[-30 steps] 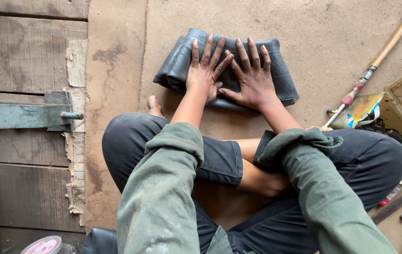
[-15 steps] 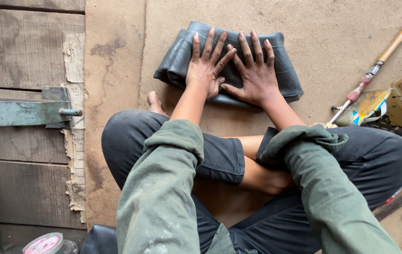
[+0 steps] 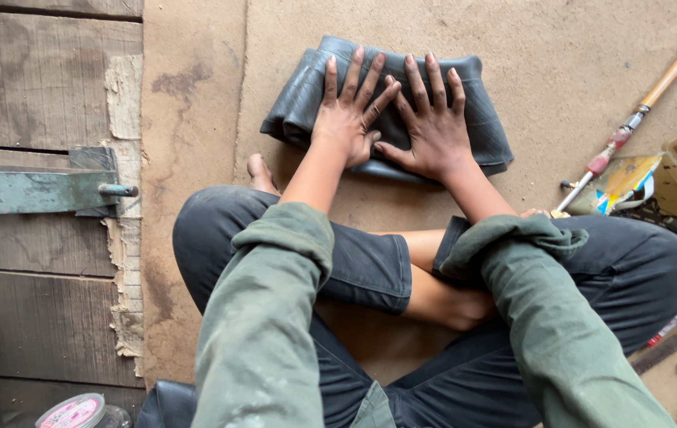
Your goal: The person sits on the floor and uses a metal file to smooth the surface of a large, black rubber sheet. They hold the rubber with one hand and repeatedly rub the file across the material to flatten ridges and texture.
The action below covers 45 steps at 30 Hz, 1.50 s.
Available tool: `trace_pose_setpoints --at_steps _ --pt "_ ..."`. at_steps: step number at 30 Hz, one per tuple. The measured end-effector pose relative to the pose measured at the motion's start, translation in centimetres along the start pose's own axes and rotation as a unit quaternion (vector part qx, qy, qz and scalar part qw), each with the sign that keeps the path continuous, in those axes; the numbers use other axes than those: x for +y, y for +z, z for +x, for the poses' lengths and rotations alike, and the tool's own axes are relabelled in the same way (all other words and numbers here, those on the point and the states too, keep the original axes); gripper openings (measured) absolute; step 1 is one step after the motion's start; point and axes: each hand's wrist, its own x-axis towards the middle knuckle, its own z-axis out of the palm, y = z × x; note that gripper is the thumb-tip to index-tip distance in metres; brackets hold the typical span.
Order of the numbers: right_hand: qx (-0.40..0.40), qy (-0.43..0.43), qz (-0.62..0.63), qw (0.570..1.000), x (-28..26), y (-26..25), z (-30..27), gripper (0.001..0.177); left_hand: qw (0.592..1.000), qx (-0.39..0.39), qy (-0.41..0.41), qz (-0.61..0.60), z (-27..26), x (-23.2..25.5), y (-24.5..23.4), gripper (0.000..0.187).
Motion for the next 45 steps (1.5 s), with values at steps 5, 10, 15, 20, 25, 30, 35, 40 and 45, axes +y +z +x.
trace_pose_setpoints --at_steps 5,10,15,20,25,30,35,40,45 --pt "-0.008 0.001 0.006 1.000 0.0 0.7 -0.2 0.101 1.000 0.009 0.005 -0.016 -0.2 0.0 0.2 0.093" --pt "-0.034 0.012 0.084 0.996 -0.1 0.2 0.0 0.103 1.000 -0.003 -0.001 -0.026 0.0 0.1 0.2 0.094" --pt "-0.089 0.038 0.222 0.970 0.0 -0.9 0.7 0.106 0.999 -0.034 -0.006 -0.039 0.5 -0.1 -0.2 0.096" --pt "-0.096 0.036 0.224 0.969 0.2 -1.2 0.9 0.107 0.997 -0.051 -0.007 -0.052 0.9 -0.2 -0.2 0.096" --pt "-0.101 0.034 0.238 0.965 0.3 -0.8 0.9 0.108 0.997 -0.057 -0.007 -0.049 1.1 -0.2 0.0 0.097" --pt "-0.093 0.033 0.238 0.966 0.2 0.3 0.7 0.106 0.995 -0.037 -0.012 -0.094 0.3 -0.1 -2.0 0.097" --pt "0.005 -0.006 0.003 1.000 -0.3 -1.3 0.7 0.104 0.959 0.148 -0.097 -0.220 -3.6 1.2 -7.3 0.072" --pt "-0.037 0.007 0.279 0.959 -1.1 -5.8 0.6 0.107 0.726 0.382 -0.374 -0.432 -9.0 -1.2 -6.1 0.041" --pt "-0.016 -0.054 0.170 0.984 -2.3 -6.5 0.7 0.075 0.514 0.273 -0.507 -0.636 -8.4 -3.3 -4.5 0.054"
